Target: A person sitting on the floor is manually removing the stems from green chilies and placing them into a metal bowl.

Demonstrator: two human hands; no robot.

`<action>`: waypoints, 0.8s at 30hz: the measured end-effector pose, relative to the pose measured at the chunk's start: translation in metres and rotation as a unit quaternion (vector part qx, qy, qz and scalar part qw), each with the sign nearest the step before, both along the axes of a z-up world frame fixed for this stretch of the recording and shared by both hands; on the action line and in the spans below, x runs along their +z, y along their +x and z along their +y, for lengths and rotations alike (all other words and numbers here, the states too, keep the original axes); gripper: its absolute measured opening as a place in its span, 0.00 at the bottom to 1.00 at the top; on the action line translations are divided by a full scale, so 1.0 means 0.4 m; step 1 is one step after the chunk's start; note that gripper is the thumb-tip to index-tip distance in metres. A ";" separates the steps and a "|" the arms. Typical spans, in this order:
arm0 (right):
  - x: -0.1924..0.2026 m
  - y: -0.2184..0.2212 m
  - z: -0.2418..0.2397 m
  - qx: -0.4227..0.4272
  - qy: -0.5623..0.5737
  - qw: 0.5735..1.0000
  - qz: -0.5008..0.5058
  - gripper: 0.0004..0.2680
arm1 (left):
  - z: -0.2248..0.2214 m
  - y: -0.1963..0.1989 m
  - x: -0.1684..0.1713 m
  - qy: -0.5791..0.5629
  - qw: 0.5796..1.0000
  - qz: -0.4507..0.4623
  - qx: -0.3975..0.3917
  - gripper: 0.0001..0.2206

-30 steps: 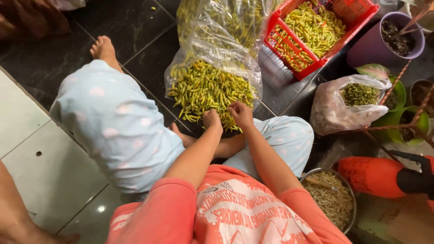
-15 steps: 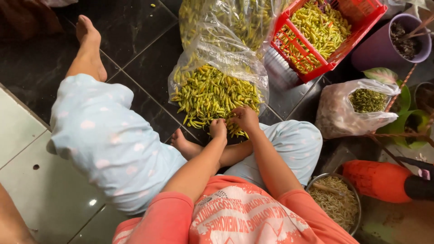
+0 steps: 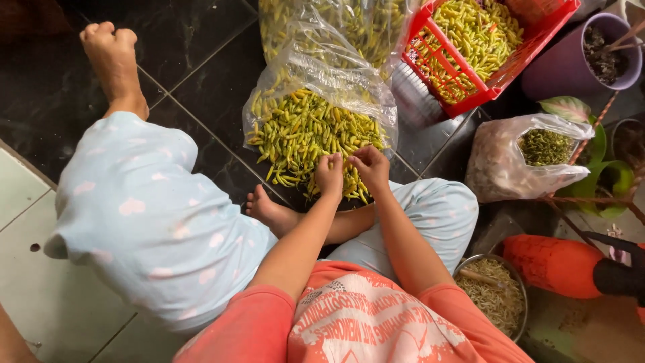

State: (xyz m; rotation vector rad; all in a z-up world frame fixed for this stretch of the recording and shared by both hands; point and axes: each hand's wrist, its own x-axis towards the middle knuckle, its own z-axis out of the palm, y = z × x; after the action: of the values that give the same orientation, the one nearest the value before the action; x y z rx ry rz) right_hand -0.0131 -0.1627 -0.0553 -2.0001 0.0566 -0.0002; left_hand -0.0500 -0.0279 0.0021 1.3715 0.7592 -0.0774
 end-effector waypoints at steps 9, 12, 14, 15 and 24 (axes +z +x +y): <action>-0.060 -0.004 -0.033 0.001 0.077 0.997 0.032 0.06 | 0.014 0.032 -0.113 -0.136 0.980 -0.039 -0.138 0.09; -0.034 -0.010 -0.041 0.064 0.185 0.977 0.088 0.11 | 0.062 0.067 -0.161 -0.172 0.954 -0.039 -0.242 0.08; 0.035 -0.022 -0.010 0.060 0.245 0.960 0.124 0.10 | 0.098 0.095 -0.179 -0.167 0.958 -0.037 -0.232 0.07; 0.070 -0.028 0.006 0.060 0.303 0.938 0.158 0.09 | 0.116 0.108 -0.188 -0.163 0.961 -0.038 -0.219 0.07; 0.092 0.023 0.168 0.149 -0.255 0.953 -0.072 0.05 | 0.130 0.145 -0.026 -0.190 0.963 -0.037 0.187 0.14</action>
State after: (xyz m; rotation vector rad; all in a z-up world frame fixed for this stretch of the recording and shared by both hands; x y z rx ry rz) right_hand -0.0038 -0.0957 -0.0185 -2.5007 -0.3767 0.0367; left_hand 0.0081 0.0243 -0.0082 0.8465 0.8771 0.1204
